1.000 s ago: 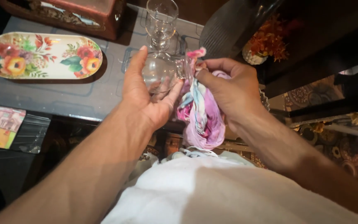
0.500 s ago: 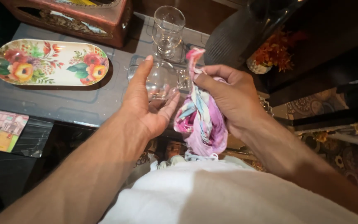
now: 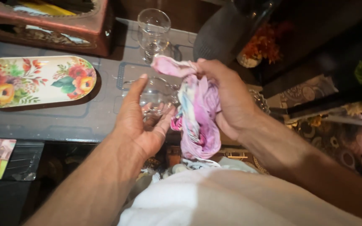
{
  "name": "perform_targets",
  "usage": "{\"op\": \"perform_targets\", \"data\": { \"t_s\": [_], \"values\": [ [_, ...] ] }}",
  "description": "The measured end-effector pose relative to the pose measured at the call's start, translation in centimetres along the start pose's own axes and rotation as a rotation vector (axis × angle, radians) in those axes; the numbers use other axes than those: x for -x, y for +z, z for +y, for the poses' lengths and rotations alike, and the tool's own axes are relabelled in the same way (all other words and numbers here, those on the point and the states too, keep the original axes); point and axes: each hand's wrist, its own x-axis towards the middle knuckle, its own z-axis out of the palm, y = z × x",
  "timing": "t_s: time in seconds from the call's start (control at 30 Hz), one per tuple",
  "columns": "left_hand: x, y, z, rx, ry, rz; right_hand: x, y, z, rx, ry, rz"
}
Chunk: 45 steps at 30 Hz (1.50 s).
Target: Wiping and cleaning glass bowls and drinking glasses with a cloth.
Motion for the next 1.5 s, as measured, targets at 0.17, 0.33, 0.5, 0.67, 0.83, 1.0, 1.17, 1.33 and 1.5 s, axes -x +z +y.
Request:
{"op": "perform_targets", "data": {
  "t_s": [0.17,0.33,0.5,0.67,0.83,1.0,1.17,1.33,1.5],
  "values": [
    [1.1,0.8,-0.7,-0.021,-0.014,-0.091,0.6,0.5,0.4,0.177,-0.124,0.107],
    [3.2,2.1,-2.1,-0.098,-0.1,-0.281,0.3,-0.1,0.8,0.303,-0.26,0.087],
    [1.4,0.5,-1.8,-0.497,0.326,-0.469,-0.3,-0.1,-0.6,0.054,0.369,0.249],
    [3.7,1.3,-1.2,-0.567,0.255,-0.267,-0.5,-1.1,1.0,0.289,0.19,0.283],
    [4.0,2.3,-1.3,-0.415,0.06,-0.096,0.4,-1.1,0.6,1.165,-0.532,0.241],
    [3.4,2.7,-3.0,-0.446,0.281,-0.171,-0.9,-2.8,0.6,1.174,-0.5,0.37],
    [4.3,1.4,-2.4,-0.763,0.677,-0.244,-1.6,-3.3,-0.8,0.292,0.417,0.11],
    [5.0,1.4,-2.4,-0.624,0.562,-0.315,-0.8,-4.2,1.2,0.482,0.248,0.251],
    [3.6,2.7,-3.0,-0.454,0.159,-0.082,1.0,-3.5,1.5,1.31,-0.403,0.386]
  ]
}}
